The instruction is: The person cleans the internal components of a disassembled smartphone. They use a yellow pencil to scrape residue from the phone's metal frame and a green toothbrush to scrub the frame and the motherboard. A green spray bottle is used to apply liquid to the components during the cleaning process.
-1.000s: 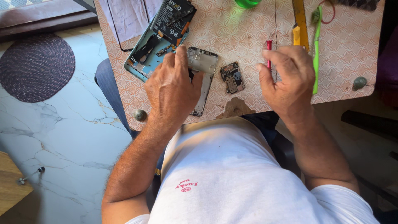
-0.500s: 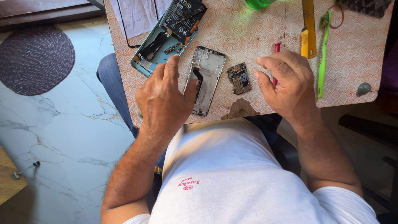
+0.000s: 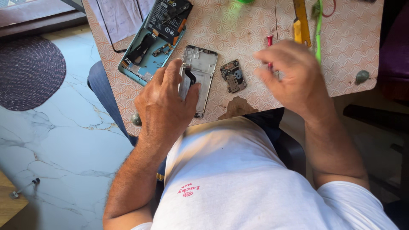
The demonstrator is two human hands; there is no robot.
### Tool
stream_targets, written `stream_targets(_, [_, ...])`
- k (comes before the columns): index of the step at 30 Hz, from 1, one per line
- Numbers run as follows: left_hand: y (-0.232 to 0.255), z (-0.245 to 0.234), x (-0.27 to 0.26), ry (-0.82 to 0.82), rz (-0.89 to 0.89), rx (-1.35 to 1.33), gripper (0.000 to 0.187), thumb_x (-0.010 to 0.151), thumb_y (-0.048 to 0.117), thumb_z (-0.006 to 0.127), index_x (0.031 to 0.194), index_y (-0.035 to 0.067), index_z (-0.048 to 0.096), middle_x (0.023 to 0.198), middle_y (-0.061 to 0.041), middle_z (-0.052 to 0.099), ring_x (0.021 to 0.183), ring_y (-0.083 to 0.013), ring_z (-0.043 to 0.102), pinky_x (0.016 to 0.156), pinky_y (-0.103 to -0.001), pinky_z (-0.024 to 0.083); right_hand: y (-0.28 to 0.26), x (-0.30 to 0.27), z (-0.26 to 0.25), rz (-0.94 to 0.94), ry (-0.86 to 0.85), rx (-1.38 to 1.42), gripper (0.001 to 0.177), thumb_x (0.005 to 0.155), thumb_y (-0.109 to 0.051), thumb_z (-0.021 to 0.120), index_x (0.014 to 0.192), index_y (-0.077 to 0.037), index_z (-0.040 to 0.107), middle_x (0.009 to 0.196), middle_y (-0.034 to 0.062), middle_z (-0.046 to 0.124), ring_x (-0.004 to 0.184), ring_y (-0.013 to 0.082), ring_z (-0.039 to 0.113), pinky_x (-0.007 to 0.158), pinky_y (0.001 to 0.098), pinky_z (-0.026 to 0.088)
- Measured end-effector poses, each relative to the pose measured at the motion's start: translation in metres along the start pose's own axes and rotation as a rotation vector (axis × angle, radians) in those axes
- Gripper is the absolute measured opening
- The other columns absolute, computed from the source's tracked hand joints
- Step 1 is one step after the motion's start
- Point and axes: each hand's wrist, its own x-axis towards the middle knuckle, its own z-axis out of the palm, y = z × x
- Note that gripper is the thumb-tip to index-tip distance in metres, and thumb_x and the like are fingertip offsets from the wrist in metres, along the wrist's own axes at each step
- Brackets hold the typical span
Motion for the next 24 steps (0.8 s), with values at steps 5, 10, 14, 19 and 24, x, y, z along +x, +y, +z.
stream_targets(5, [0.003,0.002,0.002,-0.005,0.059,0.032,0.057,0.087,0.028,0.084,0.132,0.002,0.06,0.107,-0.013,0.069,0.09,-0.0273,0.071,0.073,-0.041,0.058,-0.005,0.013,0.019,-0.072,-0.237,-0.157,0.069,0.075,-0.035,0.09,0.133,-0.005,0.068,0.11,0.0126,0.068,0.099,0.0257,0.066,0.089,0.043,0.052])
stream_targets(10, [0.008,0.003,0.004,-0.06,0.065,0.052,0.059,0.086,0.03,0.084,0.132,0.001,0.061,0.107,-0.015,0.068,0.09,-0.0297,0.071,0.072,-0.043,0.058,-0.003,0.027,0.026,0.001,-0.369,-0.234,0.078,0.066,-0.044,0.092,0.132,-0.008,0.068,0.108,0.0129,0.064,0.096,0.0267,0.062,0.087,0.0473,0.049])
stream_targets(14, [0.008,0.005,0.005,-0.085,0.049,0.057,0.06,0.085,0.03,0.084,0.132,0.001,0.061,0.106,-0.016,0.067,0.089,-0.0296,0.071,0.07,-0.043,0.058,-0.002,0.032,0.027,0.006,-0.368,-0.174,0.073,0.065,-0.042,0.093,0.125,-0.01,0.069,0.108,0.011,0.062,0.098,0.0258,0.062,0.089,0.0473,0.048])
stream_targets(19, [0.009,0.006,0.007,-0.053,0.09,0.033,0.059,0.085,0.029,0.084,0.132,0.0,0.061,0.108,-0.015,0.067,0.091,-0.0287,0.071,0.072,-0.042,0.058,-0.003,0.03,0.025,-0.029,-0.285,-0.128,0.068,0.062,-0.042,0.094,0.114,-0.009,0.064,0.109,0.0098,0.062,0.104,0.0265,0.063,0.088,0.0481,0.047])
stream_targets(24, [0.012,0.009,0.011,-0.058,0.124,-0.021,0.058,0.086,0.026,0.085,0.133,0.0,0.061,0.109,-0.013,0.067,0.09,-0.0265,0.071,0.072,-0.04,0.058,0.004,0.023,0.031,-0.052,-0.234,-0.021,0.062,0.071,-0.031,0.094,0.115,-0.008,0.057,0.093,0.0031,0.069,0.092,0.0257,0.069,0.084,0.0487,0.049])
